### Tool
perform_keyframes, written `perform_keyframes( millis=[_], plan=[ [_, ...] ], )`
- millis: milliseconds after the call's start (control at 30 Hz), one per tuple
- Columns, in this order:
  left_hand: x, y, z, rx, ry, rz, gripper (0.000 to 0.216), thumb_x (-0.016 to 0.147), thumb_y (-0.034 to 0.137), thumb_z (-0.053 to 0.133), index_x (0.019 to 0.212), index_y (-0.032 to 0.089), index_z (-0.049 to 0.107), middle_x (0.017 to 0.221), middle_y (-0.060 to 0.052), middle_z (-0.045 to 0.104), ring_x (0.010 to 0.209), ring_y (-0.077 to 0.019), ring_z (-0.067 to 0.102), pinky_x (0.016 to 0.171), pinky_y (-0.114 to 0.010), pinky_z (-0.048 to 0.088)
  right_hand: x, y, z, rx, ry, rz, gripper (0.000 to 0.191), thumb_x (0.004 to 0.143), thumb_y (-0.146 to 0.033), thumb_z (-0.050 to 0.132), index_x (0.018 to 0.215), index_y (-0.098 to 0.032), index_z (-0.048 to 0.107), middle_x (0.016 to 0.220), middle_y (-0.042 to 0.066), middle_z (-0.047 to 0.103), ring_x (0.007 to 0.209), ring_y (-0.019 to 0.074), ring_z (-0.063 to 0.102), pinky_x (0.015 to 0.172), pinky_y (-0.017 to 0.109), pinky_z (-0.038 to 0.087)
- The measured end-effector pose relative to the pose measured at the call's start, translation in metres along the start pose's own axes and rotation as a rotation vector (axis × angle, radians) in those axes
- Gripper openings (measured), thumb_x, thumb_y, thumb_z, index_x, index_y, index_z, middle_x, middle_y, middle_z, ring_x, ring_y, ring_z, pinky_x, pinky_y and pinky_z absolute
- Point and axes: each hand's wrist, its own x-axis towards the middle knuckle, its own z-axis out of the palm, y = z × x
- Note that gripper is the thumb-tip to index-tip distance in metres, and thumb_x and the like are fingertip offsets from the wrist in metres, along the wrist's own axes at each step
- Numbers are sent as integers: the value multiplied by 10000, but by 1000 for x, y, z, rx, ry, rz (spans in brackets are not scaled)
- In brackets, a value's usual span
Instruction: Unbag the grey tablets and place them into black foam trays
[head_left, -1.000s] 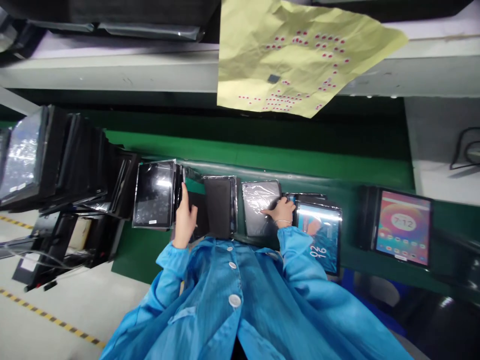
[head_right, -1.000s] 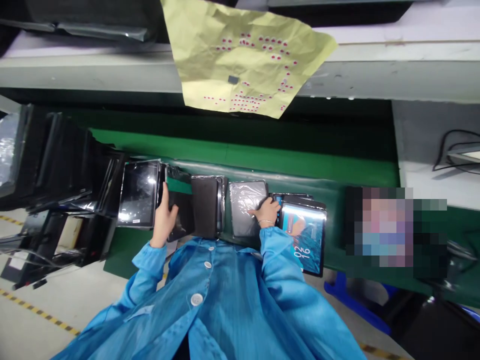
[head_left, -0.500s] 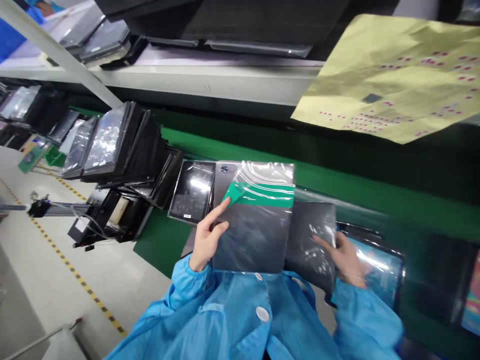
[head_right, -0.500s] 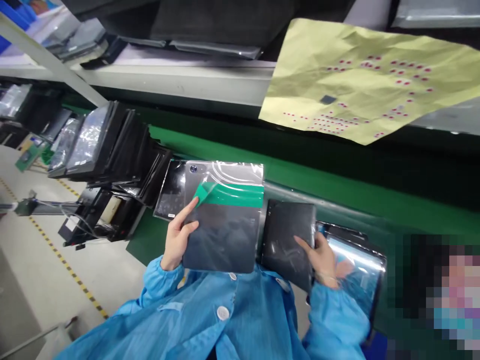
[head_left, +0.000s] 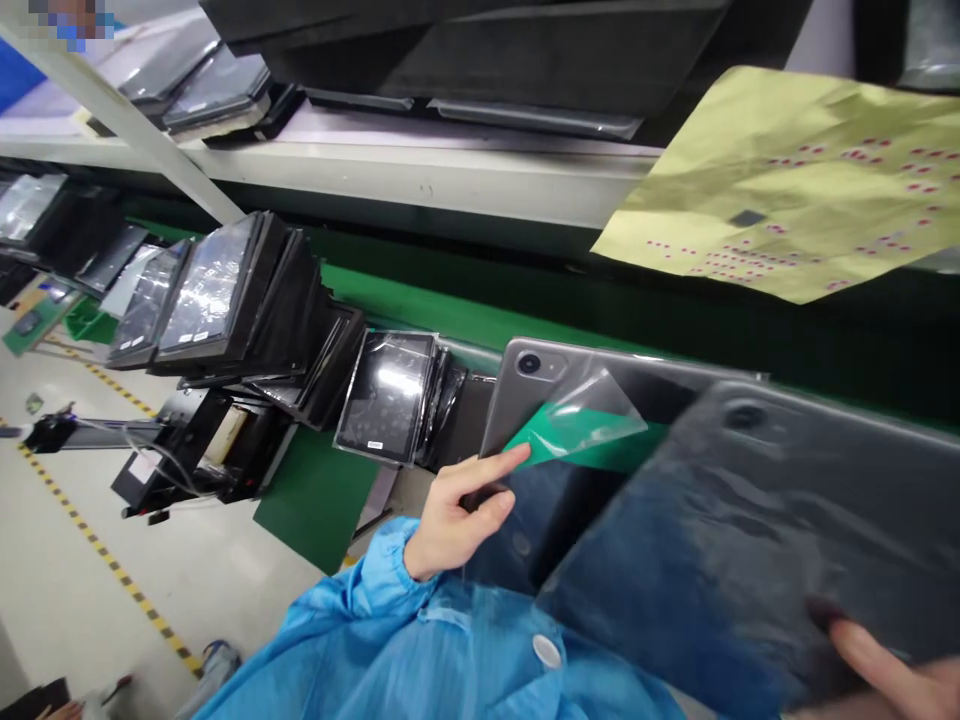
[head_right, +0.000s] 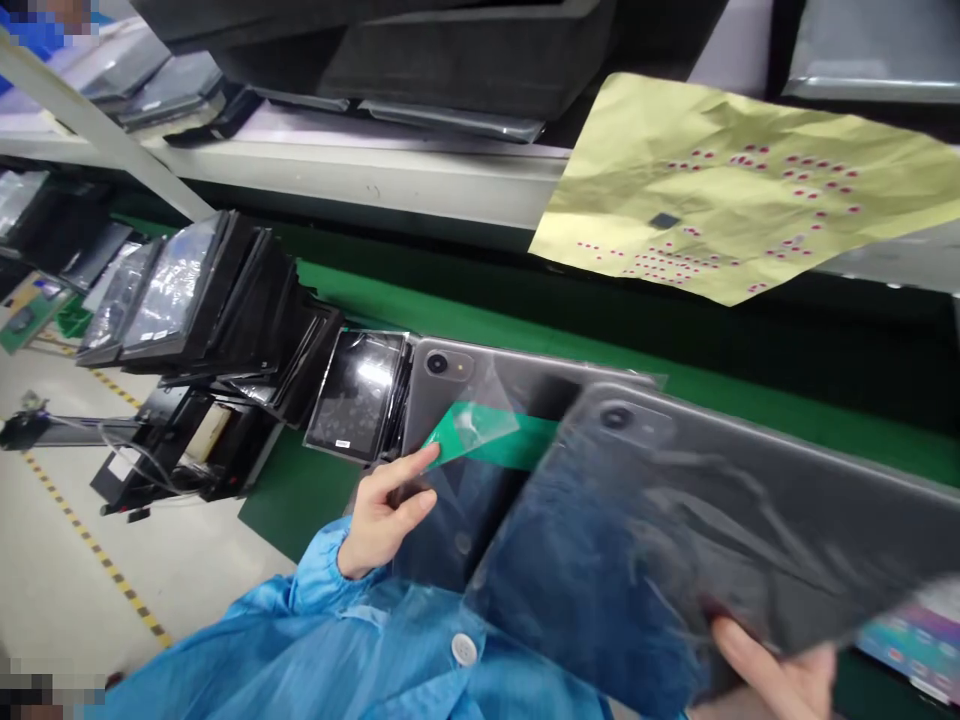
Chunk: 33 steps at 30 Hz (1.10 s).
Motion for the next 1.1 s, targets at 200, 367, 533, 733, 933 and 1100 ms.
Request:
perform_keyframes(
  millis=[200,367,533,733,933,1100],
  plan=[
    [-6,3,12,-10,-48,-12,392,1011,450,673,1322,240,788,665,-28,706,531,-136,552,485,-253,501,-11,-27,45,171,200,270,249,451,-231,725,678,-332,693,924,97,800,1152,529,698,1052,860,447],
    [-2,9,15,-48,-72,30,375,1024,396,666,1367,277,759,815,-51,807,602,-151,662,557,-251,576,-15,-26,49,281,185,262,292,445,-216,720,723,-305,697,825,71,785,961,455,751,939,749,573],
    [-2,7,17,-156,-150,-76,624,956,511,737,1520,265,632,1075,-101,838,824,-217,782,766,-319,677,-21,-17,47,197,117,252,277,512,-293,786,782,-280,727,732,31,752,726,361,738,904,663,609],
    [-13,-1,22,-295,-188,-274,980,904,509,804,1711,352,269,1082,-64,825,765,-209,785,769,-367,706,-29,1,31,107,-9,193,259,660,-409,859,880,-309,768,721,22,756,579,292,688,684,512,641],
    [-8,1,13,-277,-248,-296,1056,905,573,776,1734,351,161,1222,-107,791,848,-236,800,814,-393,703,-27,8,21,148,-118,97,370,656,-422,939,943,-251,779,713,15,792,559,261,750,525,358,647],
    [13,-17,3,-263,-381,-233,1231,525,648,999,1564,208,508,1292,-182,761,1170,-368,758,1008,-477,641,-25,2,30,49,-212,-65,321,577,-393,1015,620,-246,733,577,30,748,480,280,733,485,373,666]
  ],
)
